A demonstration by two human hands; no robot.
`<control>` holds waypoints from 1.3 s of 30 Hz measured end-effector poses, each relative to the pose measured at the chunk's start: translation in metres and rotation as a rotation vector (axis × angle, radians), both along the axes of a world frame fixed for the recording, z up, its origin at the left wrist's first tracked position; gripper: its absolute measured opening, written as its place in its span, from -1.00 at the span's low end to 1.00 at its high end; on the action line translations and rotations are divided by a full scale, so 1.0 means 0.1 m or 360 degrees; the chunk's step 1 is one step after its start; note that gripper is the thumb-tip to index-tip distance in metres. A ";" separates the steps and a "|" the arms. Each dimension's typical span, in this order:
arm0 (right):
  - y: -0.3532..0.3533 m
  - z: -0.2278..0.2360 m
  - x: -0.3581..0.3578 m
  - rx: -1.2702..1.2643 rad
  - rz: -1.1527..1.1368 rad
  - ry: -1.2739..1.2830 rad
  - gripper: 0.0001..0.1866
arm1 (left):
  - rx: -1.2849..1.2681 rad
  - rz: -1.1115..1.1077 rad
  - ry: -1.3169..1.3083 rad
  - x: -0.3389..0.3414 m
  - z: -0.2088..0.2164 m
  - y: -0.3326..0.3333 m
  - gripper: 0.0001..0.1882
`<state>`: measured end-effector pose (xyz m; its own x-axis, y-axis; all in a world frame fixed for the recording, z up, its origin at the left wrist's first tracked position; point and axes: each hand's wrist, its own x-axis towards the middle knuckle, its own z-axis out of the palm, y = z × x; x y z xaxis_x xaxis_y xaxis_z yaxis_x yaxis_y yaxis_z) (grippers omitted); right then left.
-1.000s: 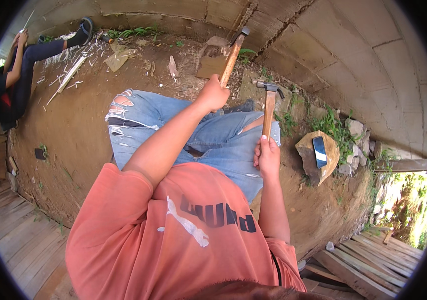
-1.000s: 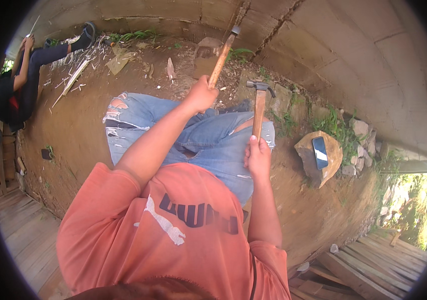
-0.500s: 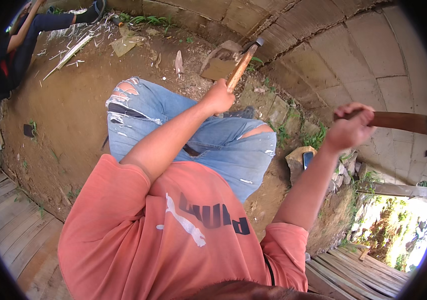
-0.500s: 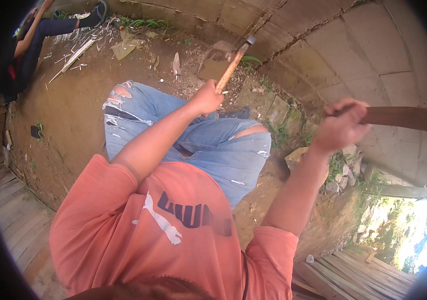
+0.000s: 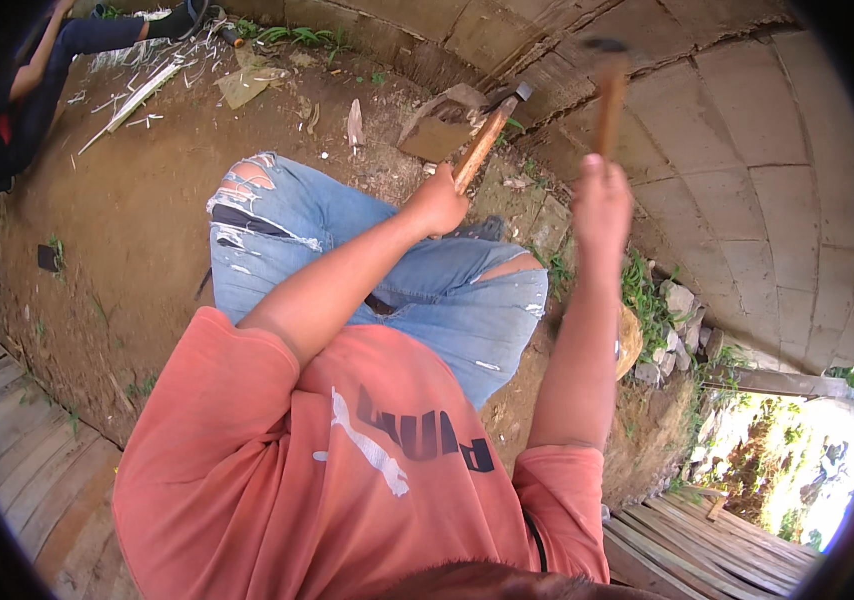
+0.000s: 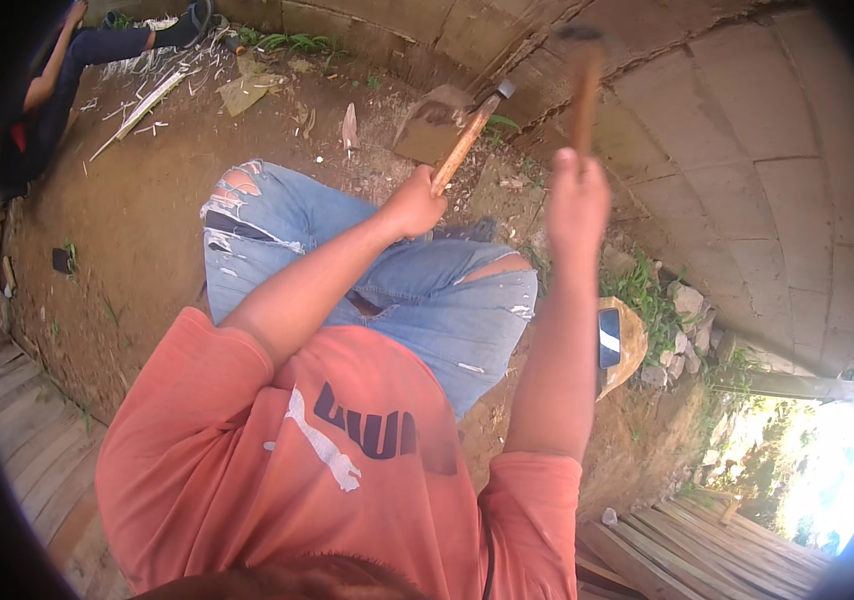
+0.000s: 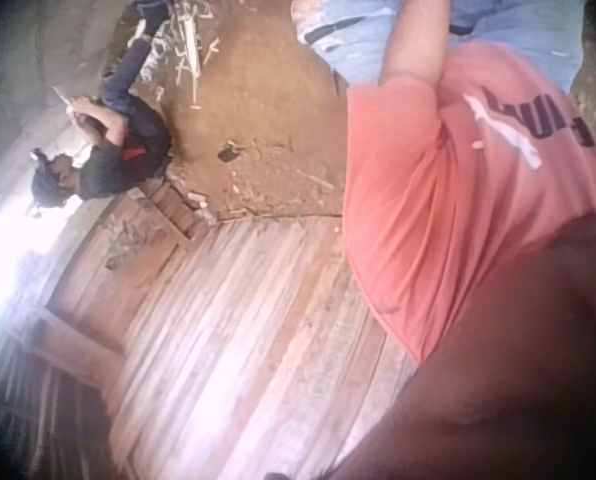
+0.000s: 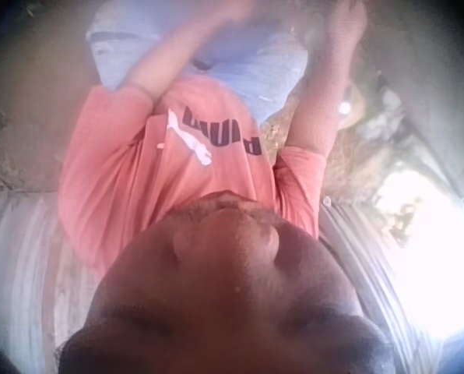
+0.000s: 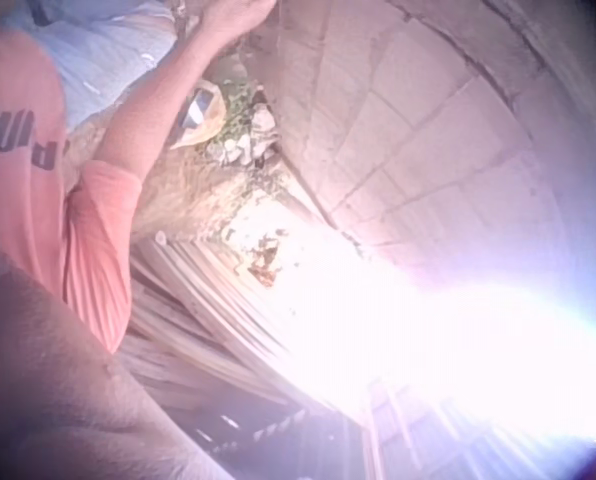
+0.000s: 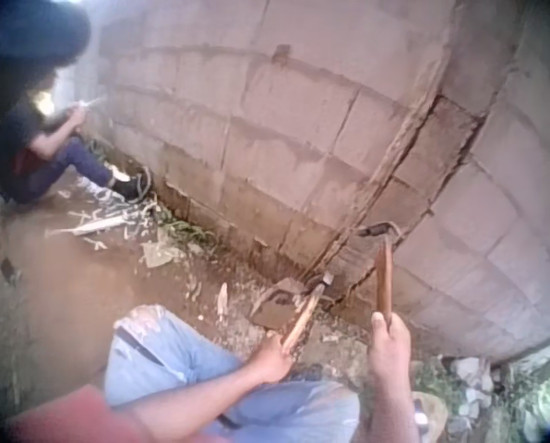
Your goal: The person sits on the ground and repeatedly strikes a small wooden block with two hammers held in each hand. The person alternates between the hammers while working on the block placed on the dirt floor.
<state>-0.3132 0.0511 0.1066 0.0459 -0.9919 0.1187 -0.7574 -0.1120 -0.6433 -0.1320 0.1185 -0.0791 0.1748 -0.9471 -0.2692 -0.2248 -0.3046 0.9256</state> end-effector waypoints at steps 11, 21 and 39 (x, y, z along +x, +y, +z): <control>-0.04 -0.44 0.07 -0.0763 -0.0010 -0.0903 -0.65 | -0.0008 -0.0008 -0.0023 -0.02 0.14 0.09 -0.51; 0.09 -0.23 -0.23 0.0126 -0.0091 0.0191 -0.56 | 0.0030 -0.0003 -0.0029 0.05 0.06 -0.02 -0.49; 0.20 -1.20 0.07 0.0210 -0.0110 0.0103 -0.60 | 0.0009 0.0027 -0.0084 0.07 -0.01 0.00 -0.50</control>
